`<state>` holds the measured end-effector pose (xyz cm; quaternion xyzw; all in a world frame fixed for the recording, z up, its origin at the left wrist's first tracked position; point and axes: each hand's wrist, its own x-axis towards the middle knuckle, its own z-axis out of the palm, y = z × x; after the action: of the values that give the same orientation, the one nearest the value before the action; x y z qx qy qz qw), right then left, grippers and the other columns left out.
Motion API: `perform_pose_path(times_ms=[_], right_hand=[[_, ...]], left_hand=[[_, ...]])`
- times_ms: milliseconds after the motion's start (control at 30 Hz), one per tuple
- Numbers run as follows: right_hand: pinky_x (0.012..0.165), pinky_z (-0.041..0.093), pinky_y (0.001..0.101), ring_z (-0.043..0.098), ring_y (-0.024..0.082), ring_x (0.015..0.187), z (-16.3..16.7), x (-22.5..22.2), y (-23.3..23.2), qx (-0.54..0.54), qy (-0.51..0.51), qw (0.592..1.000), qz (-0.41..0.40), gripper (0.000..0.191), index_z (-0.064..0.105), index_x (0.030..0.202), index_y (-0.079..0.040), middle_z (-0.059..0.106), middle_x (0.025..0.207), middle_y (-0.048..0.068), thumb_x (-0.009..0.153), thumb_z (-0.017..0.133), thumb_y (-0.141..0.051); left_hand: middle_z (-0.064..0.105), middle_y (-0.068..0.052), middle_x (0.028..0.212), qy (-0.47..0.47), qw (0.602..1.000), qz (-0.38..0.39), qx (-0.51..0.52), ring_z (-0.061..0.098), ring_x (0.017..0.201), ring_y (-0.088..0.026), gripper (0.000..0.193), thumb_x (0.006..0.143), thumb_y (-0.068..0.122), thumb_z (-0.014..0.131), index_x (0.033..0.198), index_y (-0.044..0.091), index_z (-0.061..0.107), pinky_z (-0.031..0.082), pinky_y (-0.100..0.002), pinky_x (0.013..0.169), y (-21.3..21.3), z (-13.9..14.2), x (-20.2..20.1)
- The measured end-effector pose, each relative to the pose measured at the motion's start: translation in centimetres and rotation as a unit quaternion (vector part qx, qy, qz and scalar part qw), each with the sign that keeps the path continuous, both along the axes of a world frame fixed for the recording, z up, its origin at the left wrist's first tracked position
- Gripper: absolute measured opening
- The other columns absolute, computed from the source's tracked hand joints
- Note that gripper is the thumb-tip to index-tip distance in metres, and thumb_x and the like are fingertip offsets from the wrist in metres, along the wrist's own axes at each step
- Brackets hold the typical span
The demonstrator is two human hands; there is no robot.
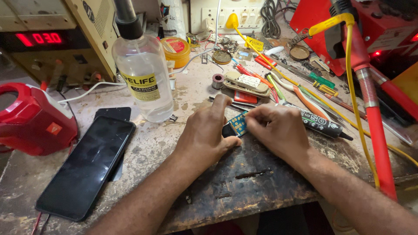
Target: The person applies flux to a small circuit board, uses a hot air gun to heat the solder points, and then attaches a keypad membrane to the board. The person handles the board and keypad throughout the process.
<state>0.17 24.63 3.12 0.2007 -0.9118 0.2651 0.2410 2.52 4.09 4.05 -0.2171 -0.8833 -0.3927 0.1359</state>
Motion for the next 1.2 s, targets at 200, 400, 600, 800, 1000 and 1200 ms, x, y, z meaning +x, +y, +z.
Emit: perform_pose_path(times_ms=[200,400,600,800,1000,1200], right_hand=[[0.064,0.062,0.0269,0.076,0.011,0.065,0.02,-0.07,0.05,-0.027,-0.06,0.998,-0.021,0.013,0.081,0.094,-0.011,0.079,0.078,0.006,0.084,0.079,-0.02],[0.066,0.061,0.027,0.076,0.01,0.069,0.03,-0.25,0.02,-0.003,-0.009,1.0,0.002,0.013,0.082,0.093,-0.01,0.08,0.082,0.006,0.083,0.079,-0.018],[0.062,0.061,0.0274,0.076,0.011,0.066,-0.12,0.12,-0.05,-0.016,-0.05,0.998,0.04,0.013,0.082,0.092,-0.01,0.08,0.079,0.005,0.083,0.078,-0.019],[0.066,0.062,0.0265,0.076,0.01,0.068,0.22,-0.36,0.18,-0.015,-0.065,0.997,-0.039,0.015,0.082,0.095,-0.011,0.08,0.083,0.005,0.085,0.078,-0.021],[0.063,0.062,0.0275,0.077,0.012,0.069,-0.04,0.14,-0.13,-0.018,-0.036,0.997,0.06,0.014,0.082,0.093,-0.008,0.081,0.081,0.006,0.084,0.077,-0.018],[0.064,0.063,0.0269,0.077,0.012,0.066,0.24,-0.21,0.05,-0.019,-0.06,0.998,-0.032,0.015,0.082,0.095,-0.01,0.08,0.082,0.005,0.084,0.079,-0.019]], left_hand=[[0.07,-0.015,0.084,-0.007,1.0,-0.003,-0.009,0.07,0.087,-0.037,0.085,0.062,0.023,0.096,0.129,0.005,0.048,0.052,-0.049,0.076,-0.03,-0.03,-0.19],[0.069,-0.015,0.085,0.001,1.0,-0.004,0.003,0.069,0.086,-0.036,0.084,0.061,0.022,0.096,0.129,0.006,0.048,0.052,-0.049,0.076,-0.02,-0.21,-0.14],[0.067,-0.015,0.087,0.017,1.0,0.0,0.007,0.069,0.086,-0.037,0.084,0.059,0.022,0.097,0.127,0.005,0.049,0.052,-0.049,0.074,0.03,-0.17,-0.1],[0.068,-0.015,0.086,-0.014,1.0,0.003,-0.005,0.069,0.087,-0.036,0.084,0.061,0.022,0.096,0.129,0.006,0.048,0.052,-0.049,0.076,0.05,0.0,-0.1],[0.067,-0.016,0.089,0.012,1.0,0.001,0.006,0.069,0.087,-0.037,0.083,0.059,0.021,0.097,0.126,0.004,0.05,0.053,-0.049,0.075,0.02,0.0,-0.02],[0.069,-0.014,0.086,-0.007,1.0,0.0,-0.008,0.069,0.088,-0.034,0.085,0.061,0.023,0.096,0.128,0.004,0.049,0.053,-0.048,0.077,0.12,0.13,-0.16]])
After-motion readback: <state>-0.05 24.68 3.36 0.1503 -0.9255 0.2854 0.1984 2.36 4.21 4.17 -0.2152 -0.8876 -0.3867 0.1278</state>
